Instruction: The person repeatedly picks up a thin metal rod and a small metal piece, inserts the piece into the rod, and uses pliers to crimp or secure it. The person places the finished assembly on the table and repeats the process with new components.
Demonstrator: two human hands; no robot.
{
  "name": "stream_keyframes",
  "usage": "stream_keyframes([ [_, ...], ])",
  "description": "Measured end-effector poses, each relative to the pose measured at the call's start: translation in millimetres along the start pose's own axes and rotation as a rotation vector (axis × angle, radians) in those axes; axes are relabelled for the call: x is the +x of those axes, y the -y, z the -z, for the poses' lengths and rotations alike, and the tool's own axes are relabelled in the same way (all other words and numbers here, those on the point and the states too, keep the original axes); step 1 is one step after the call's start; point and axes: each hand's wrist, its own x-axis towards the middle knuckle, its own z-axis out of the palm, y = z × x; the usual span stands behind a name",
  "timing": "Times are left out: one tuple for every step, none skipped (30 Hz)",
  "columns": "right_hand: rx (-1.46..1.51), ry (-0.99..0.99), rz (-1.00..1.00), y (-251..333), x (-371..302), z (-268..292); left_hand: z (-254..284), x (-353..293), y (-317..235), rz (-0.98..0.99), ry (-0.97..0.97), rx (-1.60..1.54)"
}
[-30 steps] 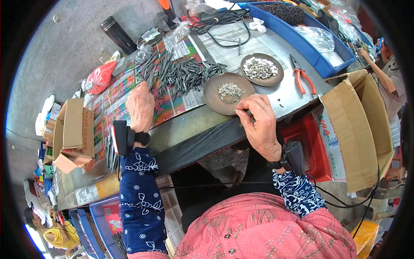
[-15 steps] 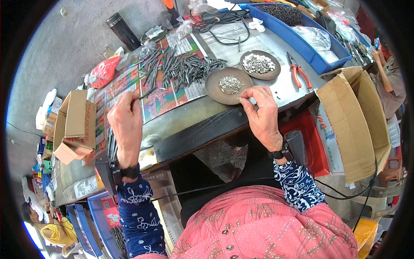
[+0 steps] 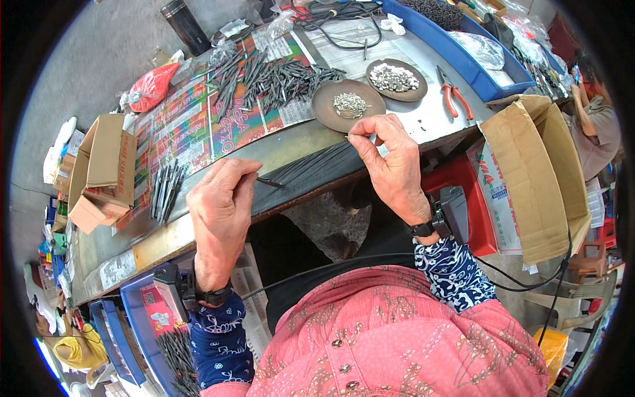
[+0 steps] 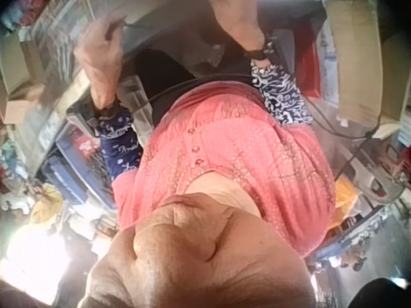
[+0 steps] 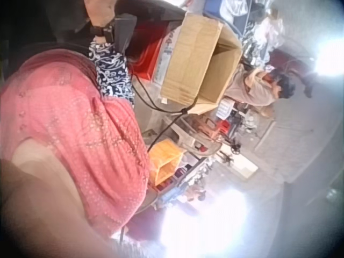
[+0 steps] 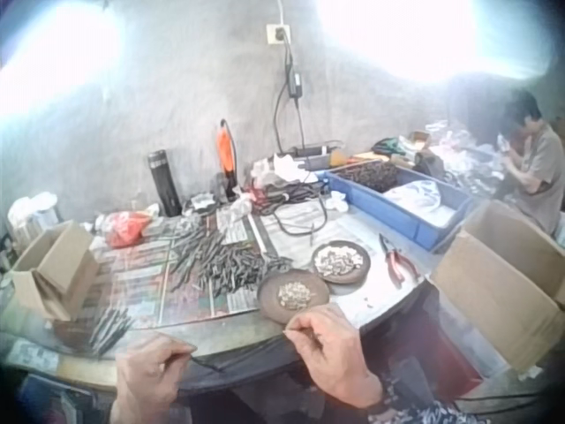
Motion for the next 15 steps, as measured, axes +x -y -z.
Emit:
stream_keyframes([
  [0.002,-0.001,0.008,0.9,0.0,-0.4,-4.1,-1.3,-0.1,0.000,-0.018,0.000],
  [0.008,0.005,0.022,2.2,-0.5,-0.9,-7.0,-2.3,0.5,0.000,-0.038,0.001],
  [0.015,0.004,0.031,3.6,-0.7,-1.3,-11.5,-2.2,1.8,0.019,-0.055,-0.052],
  [0.024,0.023,0.015,5.0,-1.0,-1.4,-14.0,-3.9,2.7,0.058,-0.071,-0.097],
  [0.034,0.033,-0.007,7.2,-2.2,-1.4,-17.9,-6.0,3.3,0.092,-0.086,-0.144],
  [0.043,0.039,-0.029,9.0,-3.1,-1.3,-21.9,-8.0,4.2,0.122,-0.104,-0.193],
  [0.070,0.051,-0.061,11.0,-4.2,-1.6,-26.1,-9.6,5.7,0.137,-0.117,-0.218],
  [0.097,0.059,-0.092,13.1,-5.6,-2.1,-30.3,-10.6,7.8,0.169,-0.119,-0.257],
  [0.128,0.075,-0.116,14.4,-6.5,-2.8,-35.3,-11.2,9.9,0.195,-0.127,-0.299],
  [0.143,0.073,-0.118,16.0,-7.7,-4.1,-39.1,-12.3,12.0,0.221,-0.133,-0.340],
  [0.163,0.078,-0.113,16.9,-8.4,-5.6,-41.5,-14.9,13.3,0.252,-0.136,-0.331],
  [0.183,0.081,-0.111,17.9,-9.1,-7.4,-44.5,-16.9,14.5,0.272,-0.175,-0.393],
  [0.199,0.083,-0.100,18.7,-9.7,-9.9,-48.0,-19.1,15.3,0.304,-0.211,-0.447],
  [0.227,0.097,-0.116,19.4,-10.4,-12.1,-50.5,-21.4,16.3,0.333,-0.249,-0.500],
  [0.256,0.105,-0.140,20.9,-11.5,-14.7,-52.6,-22.2,17.9,0.349,-0.243,-0.480],
])
